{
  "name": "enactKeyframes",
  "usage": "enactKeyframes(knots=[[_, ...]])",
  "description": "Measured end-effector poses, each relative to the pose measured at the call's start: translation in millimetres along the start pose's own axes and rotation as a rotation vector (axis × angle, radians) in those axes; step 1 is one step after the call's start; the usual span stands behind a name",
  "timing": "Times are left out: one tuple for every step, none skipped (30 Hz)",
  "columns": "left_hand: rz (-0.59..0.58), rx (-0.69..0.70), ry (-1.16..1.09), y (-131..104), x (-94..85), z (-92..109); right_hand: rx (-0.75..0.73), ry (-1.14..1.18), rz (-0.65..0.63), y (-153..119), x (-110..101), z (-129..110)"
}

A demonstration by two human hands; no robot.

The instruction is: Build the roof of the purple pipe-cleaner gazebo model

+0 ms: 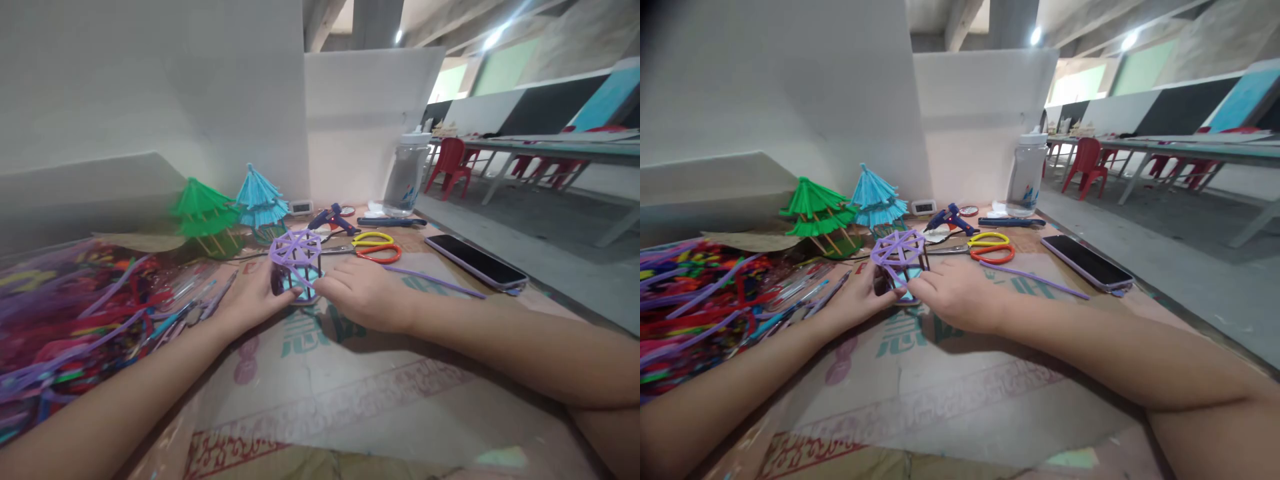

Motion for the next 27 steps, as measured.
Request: enactKeyframes(knots=[[-0.001, 0.007, 0.005, -0.3, 0.0, -0.3, 0.019, 0.02, 0.004, 1.4, -1.4, 2.3], [-0.004, 0.008, 0.01, -0.7, 0.2, -1.2, 0.048, 0.041, 0.013, 2.9, -3.1, 5.9], [-0.006, 0.002, 0.015, -1.3, 0.4, -2.8, 0.087, 0.062, 0.024, 4.5, -4.8, 10.8], [-0.01, -0.006, 0.02, -1.8, 0.7, -4.4, 0.128, 0.083, 0.036, 5.8, -6.1, 16.1], [-0.011, -0.012, 0.022, -2.2, 0.9, -5.6, 0.17, 0.101, 0.045, 6.7, -6.8, 21.5], [-0.006, -0.013, 0.017, -2.3, 0.9, -6.1, 0.205, 0.116, 0.049, 7.3, -6.6, 26.2], [0.003, -0.011, 0.005, -2.2, 0.6, -6.0, 0.231, 0.131, 0.05, 7.5, -6.0, 29.9], [0.014, -0.006, -0.006, -2.0, 0.0, -5.5, 0.246, 0.147, 0.052, 7.5, -5.5, 32.4], [0.024, -0.001, -0.01, -1.7, -0.7, -4.7, 0.253, 0.164, 0.054, 7.4, -5.1, 33.9], [0.028, 0.001, -0.005, -1.4, -1.2, -4.0, 0.257, 0.179, 0.056, 7.4, -5.0, 35.0], [0.031, 0.001, 0.004, -1.2, -1.6, -3.5, 0.259, 0.192, 0.058, 7.5, -5.1, 35.9], [0.028, 0.002, 0.013, -0.8, -1.5, -2.8, 0.262, 0.202, 0.061, 7.8, -5.6, 36.7], [0.025, 0.007, 0.015, -0.3, -1.4, -1.7, 0.27, 0.209, 0.062, 8.2, -6.1, 38.0], [0.024, 0.017, 0.004, 0.4, -1.1, 0.0, 0.279, 0.214, 0.064, 8.8, -6.7, 39.4], [0.025, 0.03, -0.017, 1.1, -0.9, 2.0, 0.289, 0.218, 0.066, 9.3, -7.5, 41.0], [0.027, 0.042, -0.039, 1.9, -0.8, 4.2, 0.295, 0.223, 0.068, 9.9, -8.2, 42.1], [0.027, 0.052, -0.054, 2.6, -0.8, 6.1, 0.3, 0.228, 0.071, 10.3, -8.9, 43.0], [0.026, 0.056, -0.061, 3.1, -0.7, 7.4, 0.303, 0.234, 0.073, 10.6, -9.5, 43.6], [0.027, 0.054, -0.066, 3.5, -0.8, 8.2, 0.305, 0.239, 0.074, 10.8, -9.8, 44.1], [0.026, 0.05, -0.072, 3.7, -0.8, 8.6, 0.305, 0.245, 0.073, 10.9, -9.7, 44.3], [0.027, 0.046, -0.08, 3.8, -0.9, 8.9, 0.306, 0.252, 0.07, 11.0, -9.5, 44.5], [0.027, 0.044, -0.089, 4.0, -0.9, 9.3, 0.308, 0.261, 0.066, 11.0, -9.3, 44.8], [0.028, 0.042, -0.096, 4.1, -1.0, 9.6, 0.314, 0.273, 0.06, 10.9, -8.9, 45.6], [0.027, 0.04, -0.099, 4.2, -1.0, 9.8, 0.326, 0.289, 0.052, 10.9, -8.3, 46.9], [0.026, 0.041, -0.097, 4.3, -1.2, 10.1, 0.347, 0.308, 0.039, 10.7, -7.0, 49.1], [0.025, 0.043, -0.092, 4.5, -1.4, 10.5, 0.378, 0.328, 0.02, 10.3, -4.9, 52.2], [0.025, 0.045, -0.084, 4.7, -1.6, 10.9, 0.418, 0.352, -0.004, 9.7, -1.8, 56.0]])
Point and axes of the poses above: each hand's wrist, its own y-axis towards the middle knuckle, its own x-axis out of the palm, z = x × y, the point moved 10 cm from there along y, towards the middle knuckle, and after that the axes turned 13 degrees about x, right-handed, at the moved point
